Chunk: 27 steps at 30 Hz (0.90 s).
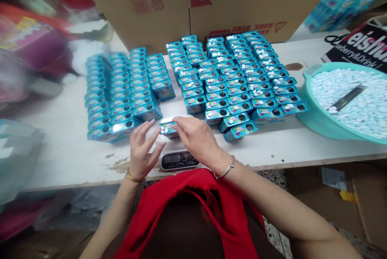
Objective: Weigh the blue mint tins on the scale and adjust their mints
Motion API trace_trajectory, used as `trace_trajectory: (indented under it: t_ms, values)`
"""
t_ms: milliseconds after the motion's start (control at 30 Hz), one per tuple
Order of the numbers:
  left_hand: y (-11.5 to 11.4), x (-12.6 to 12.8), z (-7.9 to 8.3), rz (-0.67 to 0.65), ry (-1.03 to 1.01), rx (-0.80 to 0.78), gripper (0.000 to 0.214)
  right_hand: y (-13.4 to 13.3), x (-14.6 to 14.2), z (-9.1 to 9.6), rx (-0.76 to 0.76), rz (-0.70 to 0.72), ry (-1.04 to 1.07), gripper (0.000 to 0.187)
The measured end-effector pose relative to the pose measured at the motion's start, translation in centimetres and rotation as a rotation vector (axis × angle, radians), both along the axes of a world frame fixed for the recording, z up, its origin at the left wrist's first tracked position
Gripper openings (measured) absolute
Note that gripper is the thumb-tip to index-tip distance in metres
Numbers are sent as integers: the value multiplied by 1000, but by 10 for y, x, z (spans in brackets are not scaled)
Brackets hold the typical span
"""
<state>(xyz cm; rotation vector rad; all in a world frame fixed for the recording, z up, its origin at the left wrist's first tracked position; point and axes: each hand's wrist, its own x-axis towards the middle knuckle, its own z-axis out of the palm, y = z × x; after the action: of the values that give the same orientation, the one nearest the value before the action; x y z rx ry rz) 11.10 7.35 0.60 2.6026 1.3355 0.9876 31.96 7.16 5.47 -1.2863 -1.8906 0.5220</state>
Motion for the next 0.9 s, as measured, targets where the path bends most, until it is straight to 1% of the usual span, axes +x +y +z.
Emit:
trace_trajectory:
  t_ms: [33, 100, 167, 333, 433, 500, 600, 667, 700, 767, 800, 833, 867, 900]
  values:
    - [0, 2, 0, 7, 29, 1, 43, 4, -2, -3, 50, -8, -91, 20]
    - [-1, 8, 0, 17, 72, 9, 43, 10, -5, -9, 85, -34, -222, 21]
    - [-1, 14, 0, 8, 95, 22, 42, 13, -4, -16, 98, -47, -245, 22]
    - [4, 33, 2, -41, 88, 58, 28, 15, -3, -33, 99, -63, -162, 28]
    - [8, 41, 2, -55, 65, 78, 26, 14, -2, -40, 92, -70, -84, 30]
    - [9, 45, 3, -53, 62, 89, 28, 13, 1, -39, 97, -65, -11, 32]
    - [9, 50, 6, -33, 105, 89, 32, 8, 15, -26, 119, -90, 64, 32]
    - [9, 51, 7, -25, 135, 93, 34, 2, 39, -15, 164, -159, 71, 31]
    - [10, 51, 7, -27, 137, 95, 33, -1, 56, -10, 205, -220, 60, 30]
    - [10, 49, 7, -48, 114, 95, 31, -7, 102, -3, 286, -396, 0, 29]
    - [10, 48, 7, -59, 87, 92, 31, -9, 131, -2, 308, -520, -53, 28]
    - [9, 47, 8, -66, 50, 89, 33, -11, 162, -2, 279, -662, -130, 29]
    - [9, 46, 10, -71, 5, 84, 37, -13, 194, -1, 168, -818, -232, 31]
    - [10, 45, 12, -62, -48, 74, 43, -16, 227, 0, -21, -1001, -388, 36]
